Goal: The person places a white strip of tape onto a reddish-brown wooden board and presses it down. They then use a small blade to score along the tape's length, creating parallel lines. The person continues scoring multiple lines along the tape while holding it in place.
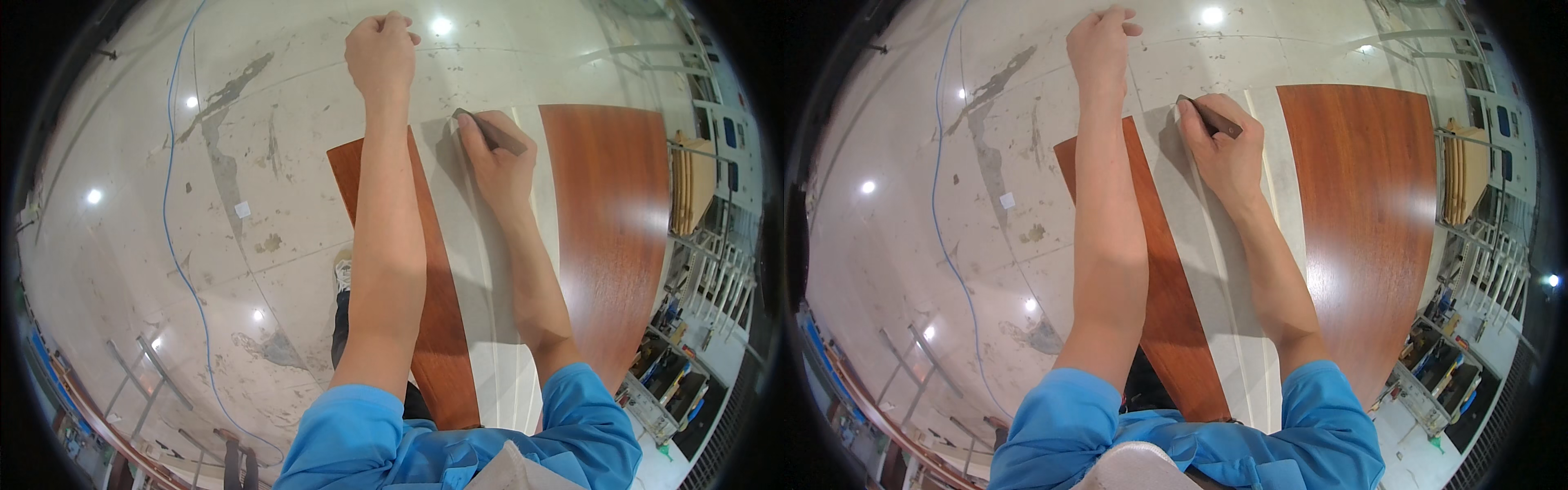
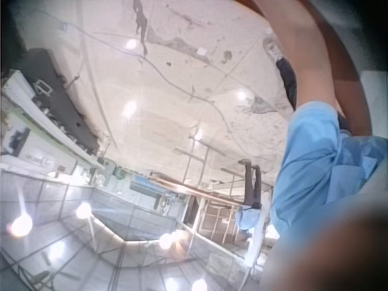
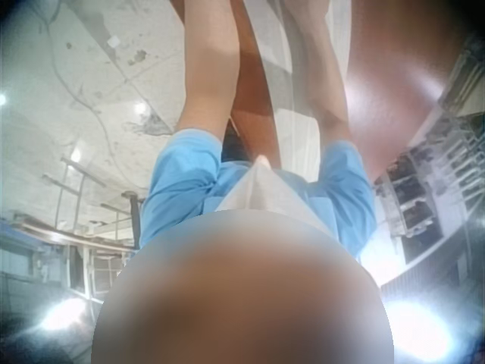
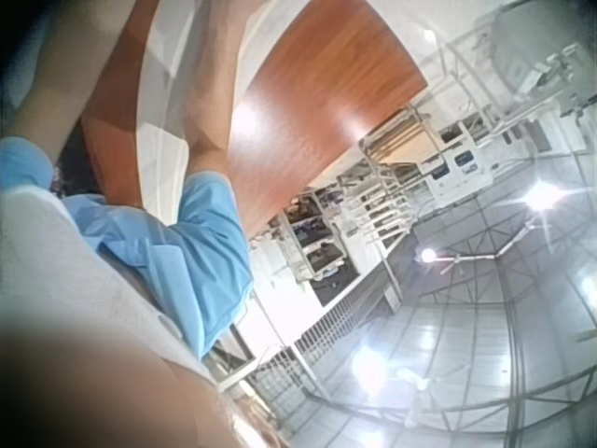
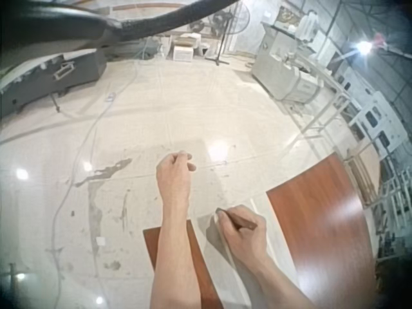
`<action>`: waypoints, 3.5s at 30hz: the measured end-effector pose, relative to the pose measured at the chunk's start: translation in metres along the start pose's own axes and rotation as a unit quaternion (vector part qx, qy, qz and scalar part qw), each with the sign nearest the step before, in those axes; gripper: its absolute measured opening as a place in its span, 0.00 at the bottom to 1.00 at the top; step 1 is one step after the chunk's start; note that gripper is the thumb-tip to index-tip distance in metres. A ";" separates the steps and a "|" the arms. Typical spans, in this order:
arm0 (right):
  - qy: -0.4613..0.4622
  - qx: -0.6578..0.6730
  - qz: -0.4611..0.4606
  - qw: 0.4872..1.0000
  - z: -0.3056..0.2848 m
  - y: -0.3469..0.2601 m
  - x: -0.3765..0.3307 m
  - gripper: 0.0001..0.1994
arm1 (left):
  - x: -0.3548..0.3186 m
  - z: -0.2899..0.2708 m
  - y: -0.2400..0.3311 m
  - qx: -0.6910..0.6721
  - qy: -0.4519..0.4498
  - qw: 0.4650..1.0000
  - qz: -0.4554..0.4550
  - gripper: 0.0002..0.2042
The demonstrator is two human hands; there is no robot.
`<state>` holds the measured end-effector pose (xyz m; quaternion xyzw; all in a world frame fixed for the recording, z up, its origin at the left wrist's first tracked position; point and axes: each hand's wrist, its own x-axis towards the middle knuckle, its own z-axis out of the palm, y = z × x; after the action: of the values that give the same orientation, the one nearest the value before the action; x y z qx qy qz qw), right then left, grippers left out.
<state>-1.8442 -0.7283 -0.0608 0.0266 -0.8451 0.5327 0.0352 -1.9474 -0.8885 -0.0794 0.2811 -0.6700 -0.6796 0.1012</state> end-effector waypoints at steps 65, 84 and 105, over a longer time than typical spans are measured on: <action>0.046 -0.084 -0.070 0.993 0.013 0.010 -0.008 0.07 | 0.014 0.010 -0.015 0.060 0.023 0.997 0.050 0.20; 0.038 -0.147 -0.105 0.983 0.012 0.003 -0.005 0.09 | 0.013 0.012 -0.015 0.071 0.021 0.996 0.045 0.20; 0.150 0.169 0.048 0.973 -0.007 0.007 0.000 0.11 | -0.007 0.001 -0.003 0.041 -0.509 0.859 0.046 0.09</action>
<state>-1.8450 -0.7192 -0.0639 -0.0882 -0.7283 0.6668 0.1309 -1.9413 -0.8840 -0.0810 -0.1313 -0.6674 -0.6946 -0.2342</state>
